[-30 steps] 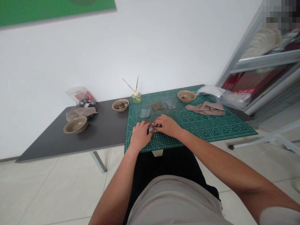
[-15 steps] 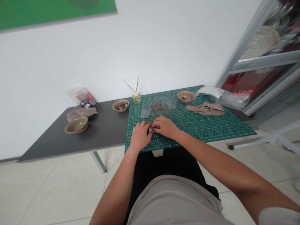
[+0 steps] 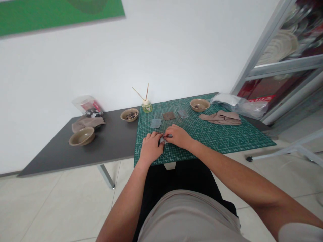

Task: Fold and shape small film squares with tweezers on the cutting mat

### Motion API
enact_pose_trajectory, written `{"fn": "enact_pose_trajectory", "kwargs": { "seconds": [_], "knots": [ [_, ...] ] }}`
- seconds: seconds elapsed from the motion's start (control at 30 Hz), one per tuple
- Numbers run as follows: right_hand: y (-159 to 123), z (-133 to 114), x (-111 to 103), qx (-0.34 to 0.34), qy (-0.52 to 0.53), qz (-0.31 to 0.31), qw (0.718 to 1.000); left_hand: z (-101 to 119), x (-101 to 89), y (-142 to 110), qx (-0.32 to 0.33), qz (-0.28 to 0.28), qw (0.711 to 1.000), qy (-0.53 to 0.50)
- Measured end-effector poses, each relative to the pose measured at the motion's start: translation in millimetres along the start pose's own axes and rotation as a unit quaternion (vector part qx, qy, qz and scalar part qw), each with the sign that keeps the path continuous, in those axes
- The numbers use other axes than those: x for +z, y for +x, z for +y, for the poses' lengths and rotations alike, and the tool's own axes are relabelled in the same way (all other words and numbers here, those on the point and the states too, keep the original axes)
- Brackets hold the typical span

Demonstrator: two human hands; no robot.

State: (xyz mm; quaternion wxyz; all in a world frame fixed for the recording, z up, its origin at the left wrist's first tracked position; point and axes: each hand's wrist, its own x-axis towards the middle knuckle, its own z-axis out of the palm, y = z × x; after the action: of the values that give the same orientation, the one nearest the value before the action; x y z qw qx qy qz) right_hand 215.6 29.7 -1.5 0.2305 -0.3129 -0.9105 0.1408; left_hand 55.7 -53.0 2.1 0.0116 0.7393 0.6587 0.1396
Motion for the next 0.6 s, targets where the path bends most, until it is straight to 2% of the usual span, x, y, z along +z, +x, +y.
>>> {"fn": "enact_pose_trajectory", "kwargs": {
  "seconds": [0.13, 0.37, 0.6],
  "knots": [
    [-8.5, 0.7, -4.0, -0.024, 0.017, -0.011, 1.000, 1.6, -1.2, -0.8, 0.004, 0.002, 1.000, 0.007],
    [-7.8, 11.5, -5.0, 0.013, -0.012, 0.012, 1.000, 3.0, -1.4, -0.3, -0.002, -0.006, 1.000, 0.012],
    [-3.2, -1.2, 2.1, -0.041, 0.010, -0.001, 0.999, 2.8, -4.6, 0.3, -0.015, -0.022, 1.000, -0.008]
  ]
}}
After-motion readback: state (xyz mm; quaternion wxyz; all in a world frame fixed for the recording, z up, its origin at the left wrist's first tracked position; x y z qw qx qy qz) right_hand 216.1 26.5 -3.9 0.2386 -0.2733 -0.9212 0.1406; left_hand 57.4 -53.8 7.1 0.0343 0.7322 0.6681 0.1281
